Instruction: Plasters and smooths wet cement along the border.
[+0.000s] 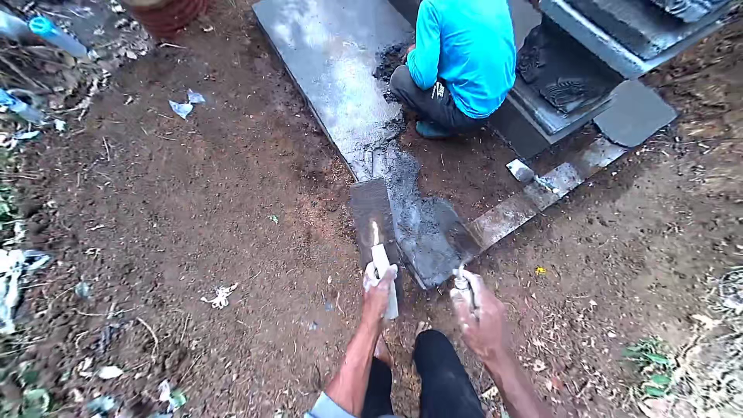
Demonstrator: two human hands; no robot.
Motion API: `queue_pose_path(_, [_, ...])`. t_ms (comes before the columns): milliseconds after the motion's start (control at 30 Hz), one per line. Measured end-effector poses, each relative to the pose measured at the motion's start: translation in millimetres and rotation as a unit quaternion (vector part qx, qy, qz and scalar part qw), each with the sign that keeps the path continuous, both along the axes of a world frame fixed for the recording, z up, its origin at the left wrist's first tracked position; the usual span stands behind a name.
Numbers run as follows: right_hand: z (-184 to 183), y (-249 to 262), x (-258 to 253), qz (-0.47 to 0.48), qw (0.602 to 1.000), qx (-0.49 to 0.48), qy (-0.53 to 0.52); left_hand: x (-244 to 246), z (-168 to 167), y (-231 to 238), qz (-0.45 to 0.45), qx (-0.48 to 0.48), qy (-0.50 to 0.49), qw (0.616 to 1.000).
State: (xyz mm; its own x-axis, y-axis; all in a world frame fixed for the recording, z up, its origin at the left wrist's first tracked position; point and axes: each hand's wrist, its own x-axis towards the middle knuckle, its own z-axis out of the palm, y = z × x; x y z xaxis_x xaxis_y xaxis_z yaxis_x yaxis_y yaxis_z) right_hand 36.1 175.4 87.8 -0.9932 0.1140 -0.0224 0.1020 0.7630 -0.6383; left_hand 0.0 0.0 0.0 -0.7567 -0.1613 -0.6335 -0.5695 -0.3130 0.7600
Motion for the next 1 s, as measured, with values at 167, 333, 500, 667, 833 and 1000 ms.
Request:
queue_pose_path(167, [11,-117,-41,0.093,0.985,-0.069,-0.126,1,32,-48,0.049,0.136,0.059,0.988])
queue_pose_path(333, [7,-189,-81,0.236,0.954,-0.072,-0.171,-21,70,-103,0.083,0.175,0.062,0.979])
queue_pose_path(500, [-12,-225,-136,0.302,0.918,-0.151,-0.21,-82,60,-153,0.12,0.142,0.002,0.983])
queue_pose_path(667, [-22,-250,-209,0.217,0.901,-0.243,-0.285,-151,52,-188,0.169,0.102,-0.039,0.98])
queue_pose_path(833, [-11,-279,-280,0.136,0.903,-0.175,-0.368,-208,66,-205,0.156,0.051,-0.056,0.985])
queue_pose_path(1000, [-4,-287,-323,0.087,0.921,-0.113,-0.364,-252,90,-221,0.075,0.024,-0.063,0.995])
